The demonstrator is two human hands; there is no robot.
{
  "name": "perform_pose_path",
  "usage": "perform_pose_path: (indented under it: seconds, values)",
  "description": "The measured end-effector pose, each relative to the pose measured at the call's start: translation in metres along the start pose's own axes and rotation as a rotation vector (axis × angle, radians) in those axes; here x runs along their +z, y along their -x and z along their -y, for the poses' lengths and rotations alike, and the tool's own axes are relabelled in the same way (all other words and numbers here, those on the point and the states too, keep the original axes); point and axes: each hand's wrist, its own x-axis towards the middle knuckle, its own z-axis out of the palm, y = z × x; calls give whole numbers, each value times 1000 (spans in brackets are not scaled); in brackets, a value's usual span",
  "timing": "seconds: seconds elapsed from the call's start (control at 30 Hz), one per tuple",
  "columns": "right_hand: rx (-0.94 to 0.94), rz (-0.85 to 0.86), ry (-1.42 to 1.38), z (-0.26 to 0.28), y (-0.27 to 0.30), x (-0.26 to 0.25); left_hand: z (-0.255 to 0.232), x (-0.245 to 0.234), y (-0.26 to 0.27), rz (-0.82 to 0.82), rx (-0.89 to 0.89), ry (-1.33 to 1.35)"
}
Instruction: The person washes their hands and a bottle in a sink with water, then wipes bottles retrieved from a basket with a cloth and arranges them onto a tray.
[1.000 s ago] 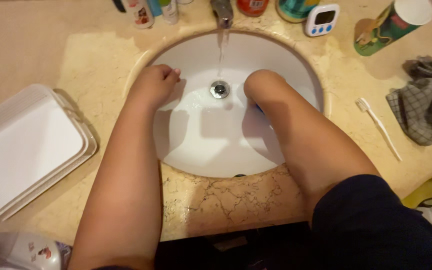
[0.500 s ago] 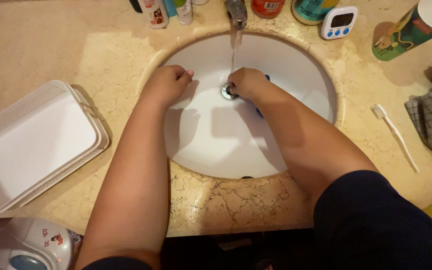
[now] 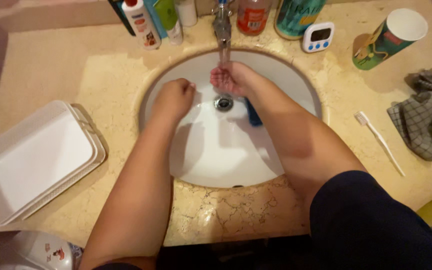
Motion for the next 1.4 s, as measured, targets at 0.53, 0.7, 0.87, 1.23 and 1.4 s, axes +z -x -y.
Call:
perform_pose_path:
  seconds: [0.53,0.7,0.87,1.23,1.4]
  values:
    - [-161,-137,153,-40,20,1,-82,158,-73,196,-811,1372]
    - [-30,-154,113,2,53,60,-62,144,-85,88,-616,1515]
    - [-129,-52,282,20,75,60,-47,174,-93,-149,-330,1257]
    - [-768,-712,1422,65,121,71,-58,80,-79,398,-235,-95]
    - [-1712,-605,1306,67,97,63,-57,46,-87,55,-194,-124]
